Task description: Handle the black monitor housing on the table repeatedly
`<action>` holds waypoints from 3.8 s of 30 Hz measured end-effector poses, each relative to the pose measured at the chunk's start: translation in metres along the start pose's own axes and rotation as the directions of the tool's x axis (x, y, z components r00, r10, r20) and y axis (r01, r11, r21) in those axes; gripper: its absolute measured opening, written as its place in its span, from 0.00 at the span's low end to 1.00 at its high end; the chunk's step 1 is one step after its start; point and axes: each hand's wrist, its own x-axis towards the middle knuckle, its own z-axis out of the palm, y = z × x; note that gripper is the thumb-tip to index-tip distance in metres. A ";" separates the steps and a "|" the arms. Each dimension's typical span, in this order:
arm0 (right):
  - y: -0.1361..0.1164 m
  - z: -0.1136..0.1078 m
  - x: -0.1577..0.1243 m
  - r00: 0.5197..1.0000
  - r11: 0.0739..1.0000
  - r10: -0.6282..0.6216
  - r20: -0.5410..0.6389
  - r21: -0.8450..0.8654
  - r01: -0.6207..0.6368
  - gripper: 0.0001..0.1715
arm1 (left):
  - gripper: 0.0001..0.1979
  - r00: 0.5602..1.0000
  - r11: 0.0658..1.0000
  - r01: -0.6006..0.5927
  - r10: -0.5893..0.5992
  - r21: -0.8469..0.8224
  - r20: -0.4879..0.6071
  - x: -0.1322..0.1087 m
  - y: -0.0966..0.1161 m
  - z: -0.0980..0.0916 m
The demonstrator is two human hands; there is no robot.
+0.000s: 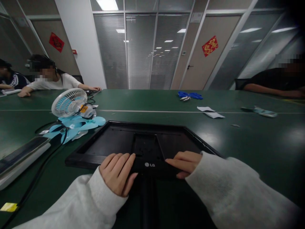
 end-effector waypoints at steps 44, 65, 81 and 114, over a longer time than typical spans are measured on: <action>0.004 0.021 0.005 1.000 0.994 0.018 -0.023 0.111 -0.015 0.22 | 0.17 0.977 0.986 -0.126 0.104 -0.112 -0.186 -0.018 0.003 0.013; 0.011 0.027 -0.001 1.000 0.989 -0.024 0.017 0.143 0.021 0.33 | 0.16 0.979 0.986 -0.108 0.083 -0.129 -0.185 -0.020 0.002 0.015; -0.011 0.014 0.001 0.995 0.996 -0.026 -0.093 -0.084 0.019 0.30 | 0.16 0.975 0.987 -0.113 0.087 -0.119 -0.204 -0.019 0.001 0.015; -0.009 0.020 0.001 0.994 0.997 0.011 -0.109 -0.072 -0.019 0.30 | 0.17 0.974 0.988 -0.134 0.116 -0.080 -0.196 -0.020 0.000 0.016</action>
